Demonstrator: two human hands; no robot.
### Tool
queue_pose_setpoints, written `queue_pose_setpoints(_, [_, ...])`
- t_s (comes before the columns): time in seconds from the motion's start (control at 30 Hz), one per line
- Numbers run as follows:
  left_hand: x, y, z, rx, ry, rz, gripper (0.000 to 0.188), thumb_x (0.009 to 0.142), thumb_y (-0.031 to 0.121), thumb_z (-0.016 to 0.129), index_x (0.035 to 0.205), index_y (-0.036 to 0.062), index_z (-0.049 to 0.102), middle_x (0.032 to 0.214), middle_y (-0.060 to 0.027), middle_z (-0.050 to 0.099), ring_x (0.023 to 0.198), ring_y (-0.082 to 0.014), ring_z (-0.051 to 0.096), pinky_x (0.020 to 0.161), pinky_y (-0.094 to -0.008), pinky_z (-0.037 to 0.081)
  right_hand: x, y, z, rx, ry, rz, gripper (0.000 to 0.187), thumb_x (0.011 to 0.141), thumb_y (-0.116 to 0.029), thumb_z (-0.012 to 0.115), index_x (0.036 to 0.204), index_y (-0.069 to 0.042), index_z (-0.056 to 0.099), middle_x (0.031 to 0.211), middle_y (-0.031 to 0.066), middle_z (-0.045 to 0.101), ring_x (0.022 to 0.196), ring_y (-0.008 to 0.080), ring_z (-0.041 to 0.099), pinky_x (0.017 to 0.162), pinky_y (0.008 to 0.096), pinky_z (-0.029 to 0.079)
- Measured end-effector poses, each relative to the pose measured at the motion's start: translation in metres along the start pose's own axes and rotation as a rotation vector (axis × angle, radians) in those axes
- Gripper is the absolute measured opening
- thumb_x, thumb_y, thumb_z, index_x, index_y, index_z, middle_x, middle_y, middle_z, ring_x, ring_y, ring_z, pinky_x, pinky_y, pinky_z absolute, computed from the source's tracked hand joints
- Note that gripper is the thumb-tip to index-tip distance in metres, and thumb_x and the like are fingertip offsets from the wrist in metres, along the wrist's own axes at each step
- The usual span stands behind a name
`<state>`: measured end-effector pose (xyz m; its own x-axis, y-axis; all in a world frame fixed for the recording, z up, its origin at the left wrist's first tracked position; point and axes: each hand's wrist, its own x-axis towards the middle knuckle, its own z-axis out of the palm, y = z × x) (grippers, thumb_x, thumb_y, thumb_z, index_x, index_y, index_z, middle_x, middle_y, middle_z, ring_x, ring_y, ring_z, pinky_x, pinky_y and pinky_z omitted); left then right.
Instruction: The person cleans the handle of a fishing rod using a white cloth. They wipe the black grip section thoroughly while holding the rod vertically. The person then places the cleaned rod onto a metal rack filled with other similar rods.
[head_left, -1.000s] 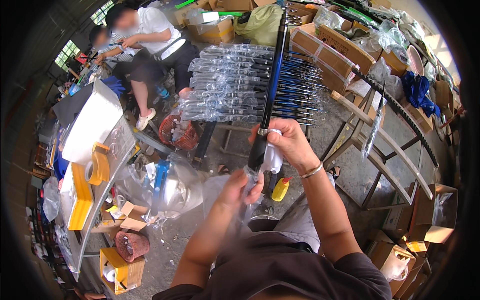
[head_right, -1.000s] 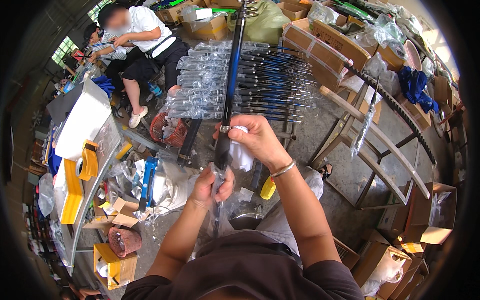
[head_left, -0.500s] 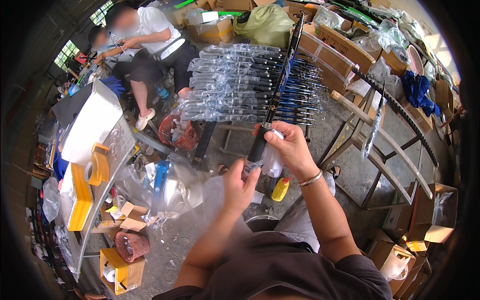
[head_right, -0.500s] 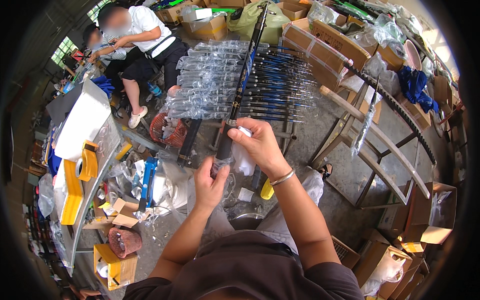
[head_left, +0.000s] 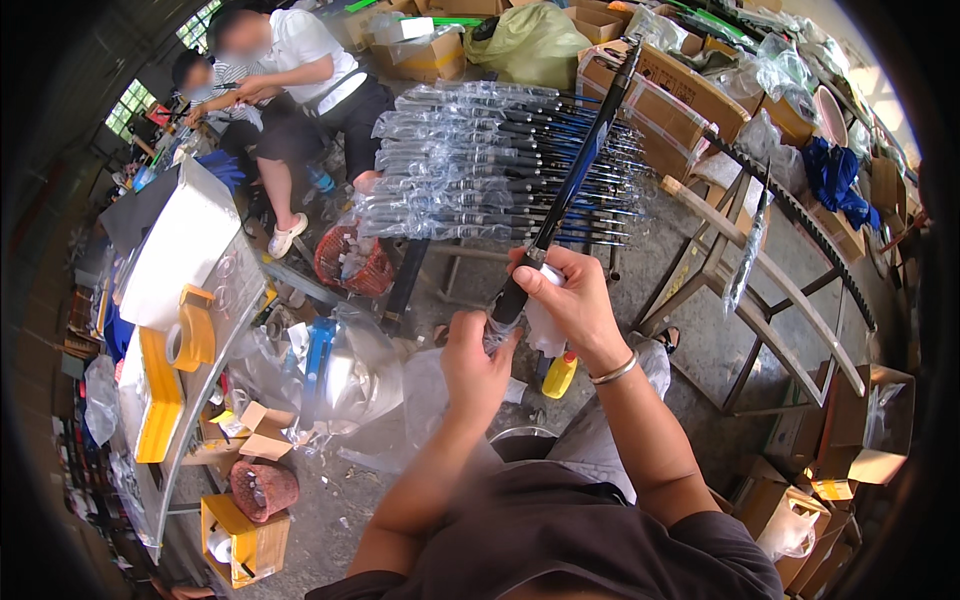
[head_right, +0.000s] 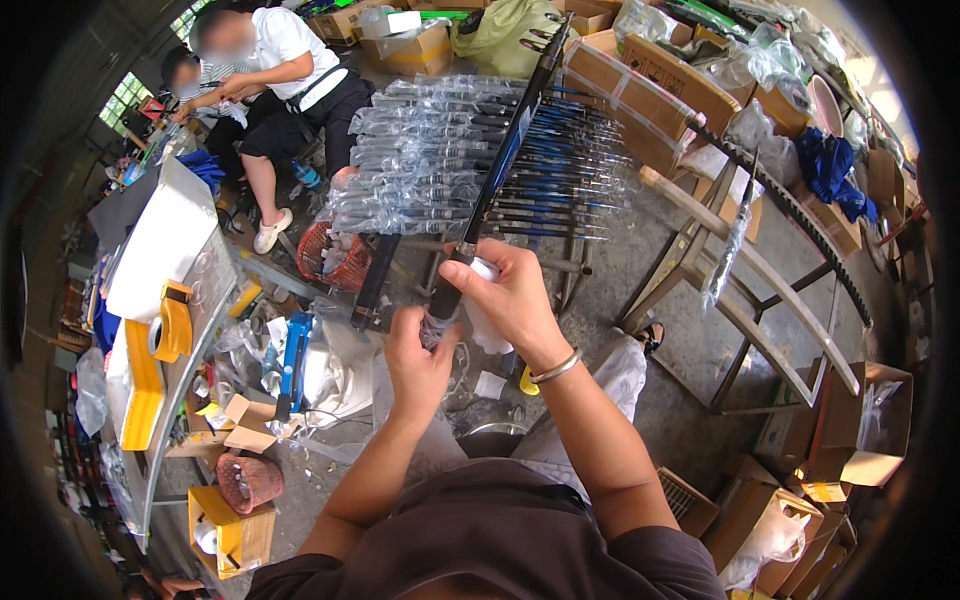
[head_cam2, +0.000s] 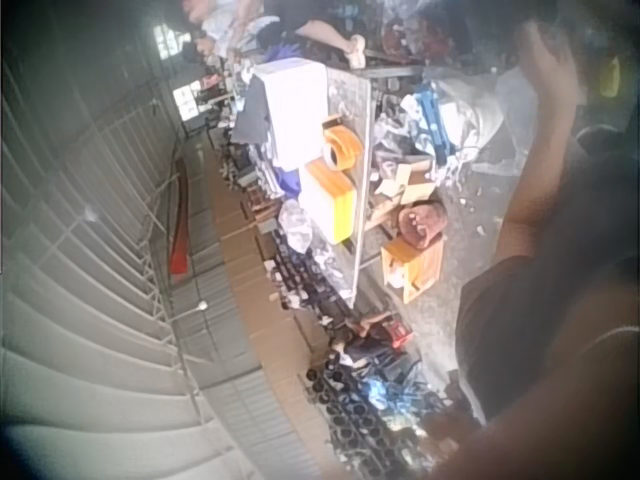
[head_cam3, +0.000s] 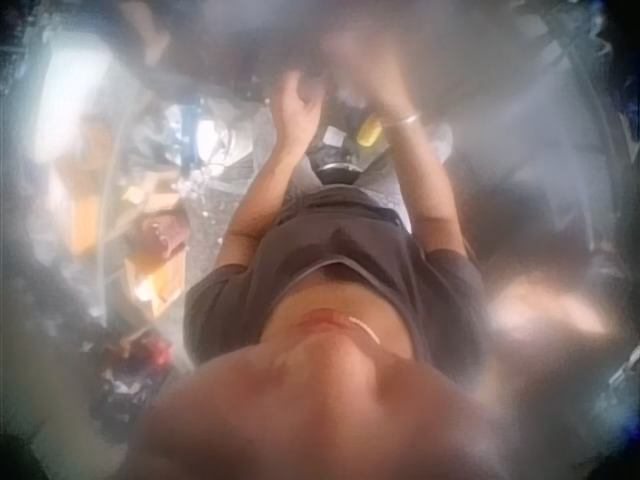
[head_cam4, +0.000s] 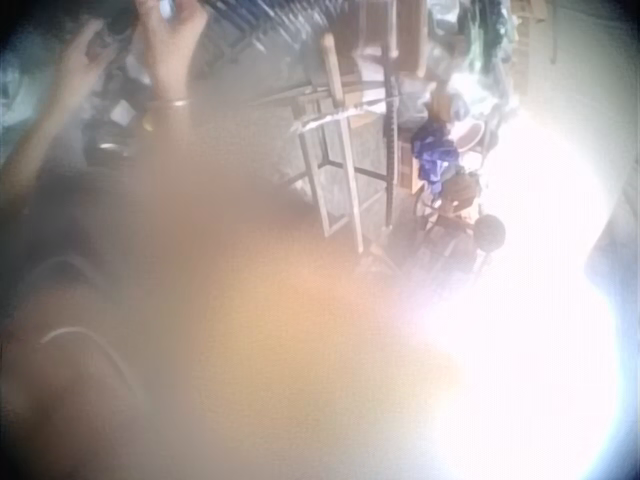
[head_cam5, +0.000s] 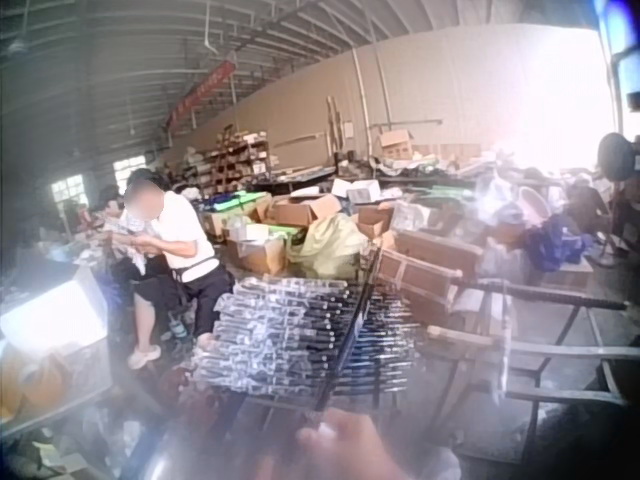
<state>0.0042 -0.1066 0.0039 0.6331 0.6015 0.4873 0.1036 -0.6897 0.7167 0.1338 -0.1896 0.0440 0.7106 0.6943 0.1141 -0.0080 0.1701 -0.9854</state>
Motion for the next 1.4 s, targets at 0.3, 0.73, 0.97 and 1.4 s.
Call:
queue_pose_setpoints(0.3, [-0.006,-0.003,0.003,-0.056,-0.118,-0.011,0.022,0.079,0.011,0.068,0.095,0.0008,0.056,0.080,-0.0167,0.060,0.073,-0.0373,0.060,0.062,-0.0409,0.046,0.000,0.012,0.000,-0.044,0.039,0.091,0.029,0.092,-0.026,0.062,0.096,0.002,0.065,0.084,-0.0008,0.063,0.078,0.0047,0.054,0.071,0.0207,0.045])
queue_pose_setpoints(0.73, [-0.005,-0.003,0.003,0.076,-0.023,0.099,0.023,0.074,0.009,0.070,0.091,0.0028,0.056,0.076,-0.0148,0.060,0.065,-0.0381,0.059,0.054,-0.0423,0.045,-0.003,-0.005,0.006,-0.357,0.253,-0.139,0.029,0.081,-0.023,0.074,0.091,0.002,0.064,0.074,-0.0008,0.061,0.068,0.0032,0.051,0.059,0.0202,0.044])
queue_pose_setpoints(0.97, [-0.007,-0.006,0.005,0.050,-0.009,0.087,0.023,0.075,0.010,0.070,0.092,0.0027,0.057,0.076,-0.0146,0.059,0.064,-0.0375,0.059,0.053,-0.0420,0.045,-0.002,-0.003,0.007,-0.321,0.242,-0.140,0.030,0.078,-0.024,0.074,0.088,0.002,0.061,0.067,0.0043,0.057,0.059,0.0105,0.049,0.056,0.0268,0.043])
queue_pose_setpoints(1.4, [0.000,-0.017,-0.002,0.110,0.017,0.091,0.023,0.077,0.014,0.070,0.093,0.0029,0.057,0.072,-0.0140,0.057,0.063,-0.0363,0.057,0.053,-0.0421,0.043,-0.018,0.015,-0.030,0.387,0.209,0.071,0.031,0.082,0.003,0.061,0.109,-0.001,0.048,0.100,0.0072,0.055,0.088,0.0113,0.057,0.074,0.0236,0.047])
